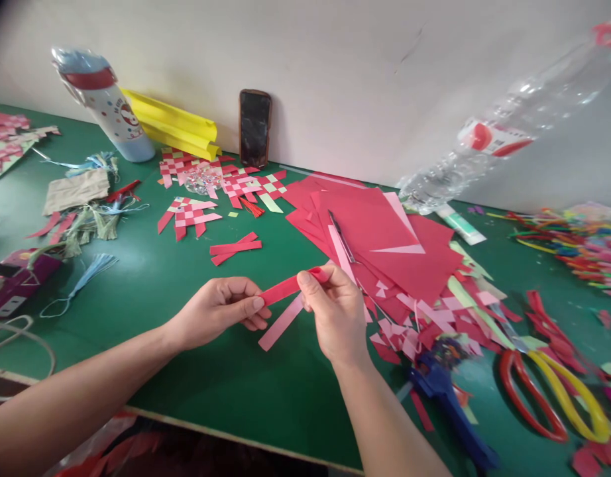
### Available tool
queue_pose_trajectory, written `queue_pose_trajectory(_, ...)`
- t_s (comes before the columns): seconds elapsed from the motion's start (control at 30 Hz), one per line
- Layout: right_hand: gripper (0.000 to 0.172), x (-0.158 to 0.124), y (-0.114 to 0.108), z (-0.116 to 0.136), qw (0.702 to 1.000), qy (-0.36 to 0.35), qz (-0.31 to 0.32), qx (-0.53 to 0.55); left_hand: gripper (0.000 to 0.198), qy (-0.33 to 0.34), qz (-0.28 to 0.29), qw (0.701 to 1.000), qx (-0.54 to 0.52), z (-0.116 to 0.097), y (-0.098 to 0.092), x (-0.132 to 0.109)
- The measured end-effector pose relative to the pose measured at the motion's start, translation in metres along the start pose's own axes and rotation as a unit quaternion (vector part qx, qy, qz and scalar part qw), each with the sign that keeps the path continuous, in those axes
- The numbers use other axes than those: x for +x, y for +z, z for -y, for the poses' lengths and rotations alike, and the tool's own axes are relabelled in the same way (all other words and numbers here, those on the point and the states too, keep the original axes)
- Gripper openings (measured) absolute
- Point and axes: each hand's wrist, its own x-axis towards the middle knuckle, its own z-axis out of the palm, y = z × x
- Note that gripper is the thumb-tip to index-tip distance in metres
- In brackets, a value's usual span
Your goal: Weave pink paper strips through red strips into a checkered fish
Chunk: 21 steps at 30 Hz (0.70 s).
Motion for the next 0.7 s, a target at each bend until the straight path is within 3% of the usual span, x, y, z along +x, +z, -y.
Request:
queue_pose_trajectory(0.23, 0.033, -0.01, 0.007, -0.006, 0.998, 0.046, 0.034, -0.03, 0.039, 0.003, 0.038, 0.999, -0.016, 0.002, 0.003, 0.001)
queue_pose_trajectory(0.4, 0.03, -0.013, 0.008, -0.008, 0.995, 0.055, 0.067, -0.053, 0.034, -0.006, 0.032, 0.999, 0.023, 0.001, 0.003, 0.001)
queue_pose_trajectory(0.47, 0.026, -0.011, 0.008, -0.005, 0.99, 0.075, 0.111, -0.053, 0.032, 0.01, 0.03, 0.999, 0.041, 0.001, 0.0, 0.001)
queue_pose_trajectory(0.6, 0.043, -0.01, 0.006, 0.0, 0.968, 0.127, 0.207, -0.064, 0.027, 0.027, 0.035, 0.997, 0.057, 0.002, -0.003, 0.001)
queue_pose_trajectory(0.7, 0.028, -0.01, 0.004, -0.003, 0.974, 0.099, 0.176, -0.106, 0.022, 0.025, 0.039, 0.996, 0.077, 0.002, -0.003, 0.001)
